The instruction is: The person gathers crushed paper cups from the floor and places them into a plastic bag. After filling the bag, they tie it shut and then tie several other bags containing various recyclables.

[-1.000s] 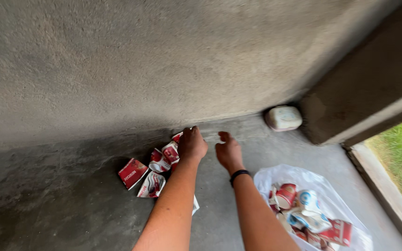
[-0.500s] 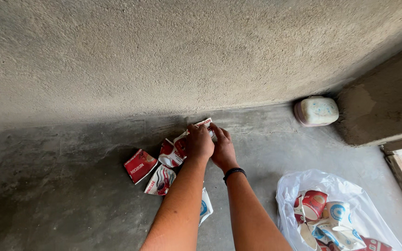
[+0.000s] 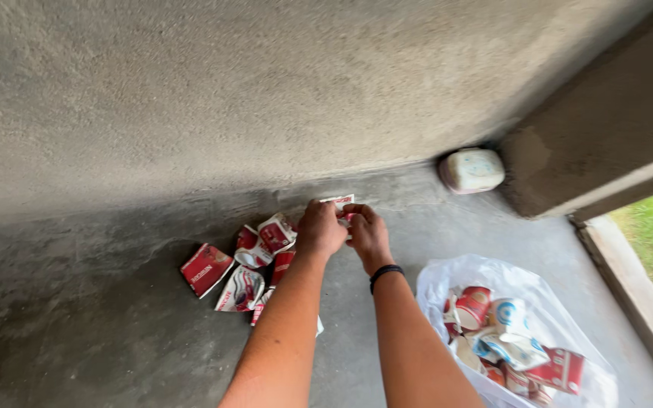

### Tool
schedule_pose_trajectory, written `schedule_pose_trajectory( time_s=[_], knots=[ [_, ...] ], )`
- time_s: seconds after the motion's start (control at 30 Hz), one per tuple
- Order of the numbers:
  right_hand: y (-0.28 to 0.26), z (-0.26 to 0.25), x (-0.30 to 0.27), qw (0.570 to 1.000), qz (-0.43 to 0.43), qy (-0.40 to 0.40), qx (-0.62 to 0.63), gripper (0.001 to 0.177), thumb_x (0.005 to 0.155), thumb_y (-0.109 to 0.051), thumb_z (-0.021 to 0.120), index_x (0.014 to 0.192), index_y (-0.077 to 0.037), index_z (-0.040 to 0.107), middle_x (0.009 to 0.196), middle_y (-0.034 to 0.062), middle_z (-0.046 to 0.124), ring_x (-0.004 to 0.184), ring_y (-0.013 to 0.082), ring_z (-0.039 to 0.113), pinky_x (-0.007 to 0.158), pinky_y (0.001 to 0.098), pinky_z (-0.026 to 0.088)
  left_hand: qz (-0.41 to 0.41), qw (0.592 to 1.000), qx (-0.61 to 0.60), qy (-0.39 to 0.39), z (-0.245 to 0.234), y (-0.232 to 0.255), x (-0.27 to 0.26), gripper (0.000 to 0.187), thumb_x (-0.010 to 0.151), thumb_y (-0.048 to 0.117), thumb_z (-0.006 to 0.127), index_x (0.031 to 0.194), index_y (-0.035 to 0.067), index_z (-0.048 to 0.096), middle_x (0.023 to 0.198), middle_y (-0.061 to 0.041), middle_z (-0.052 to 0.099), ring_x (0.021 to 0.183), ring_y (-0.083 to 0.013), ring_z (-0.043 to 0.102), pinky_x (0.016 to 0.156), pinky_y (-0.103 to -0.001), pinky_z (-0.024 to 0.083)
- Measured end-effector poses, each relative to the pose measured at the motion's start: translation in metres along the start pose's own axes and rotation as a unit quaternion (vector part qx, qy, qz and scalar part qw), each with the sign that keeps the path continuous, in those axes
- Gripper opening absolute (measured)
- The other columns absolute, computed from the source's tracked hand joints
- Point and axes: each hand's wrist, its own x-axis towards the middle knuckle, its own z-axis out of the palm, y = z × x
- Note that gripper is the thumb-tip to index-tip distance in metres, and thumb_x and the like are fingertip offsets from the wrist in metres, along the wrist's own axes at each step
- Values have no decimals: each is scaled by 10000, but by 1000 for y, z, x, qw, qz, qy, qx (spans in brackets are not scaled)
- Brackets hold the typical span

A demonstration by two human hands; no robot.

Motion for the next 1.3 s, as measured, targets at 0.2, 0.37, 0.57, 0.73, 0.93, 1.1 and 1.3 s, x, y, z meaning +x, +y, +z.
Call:
schedule_pose_trajectory(
  time_s=[0.2,0.37,0.57,0.73,0.93,1.1,1.3],
  knots=[
    [-25,-82,-9,988,-60,41,136,329,945,-147,431,1153,-44,664,1005,78,710,775,162,664,638,338,593,95,994,-47,20,22,82,-17,268,741,194,795,989,97,763,1203,-188,642,1122,-355,643,961,-449,533],
    [-41,-170,-39,986,-62,153,32,251,936,-241,630,1078,-51,713,910,66,708,739,157,620,609,329,545,189,978,-88,21,61,154,-49,305,734,163,792,1016,58,740,1203,-212,642,1091,-375,662,946,-449,546],
    [-25,-270,-86,977,-14,211,5,178,877,-212,679,973,-67,717,885,38,708,747,132,627,606,315,524,218,967,-98,-85,109,211,-108,313,772,114,741,1076,51,713,1266,-199,611,1119,-389,649,948,-462,538],
    [24,-320,-100,979,97,163,-80,182,888,-214,667,956,-52,714,870,69,723,740,163,631,597,342,522,247,952,-33,-177,152,213,-140,343,775,64,710,1117,83,720,1314,-220,595,1165,-376,642,980,-440,536],
    [70,-322,-113,945,183,61,-263,281,883,-257,674,1100,-105,768,950,101,779,809,228,743,676,396,628,192,930,82,-304,187,190,-158,300,893,245,737,1146,84,748,1317,-194,667,1200,-325,657,1001,-430,540],
    [74,-317,-119,880,153,27,-448,361,825,-277,759,1178,-203,776,1058,117,768,932,269,746,802,401,620,189,922,114,-317,187,186,-161,336,814,153,759,1150,134,765,1296,-152,661,1170,-316,675,967,-440,561],
    [80,-343,-120,903,23,131,-409,299,814,-303,714,1054,-168,830,1052,91,809,979,291,772,897,377,589,169,942,123,-264,157,190,-142,365,796,206,779,1145,107,735,1280,-160,702,1178,-317,680,995,-424,550]
  ],
)
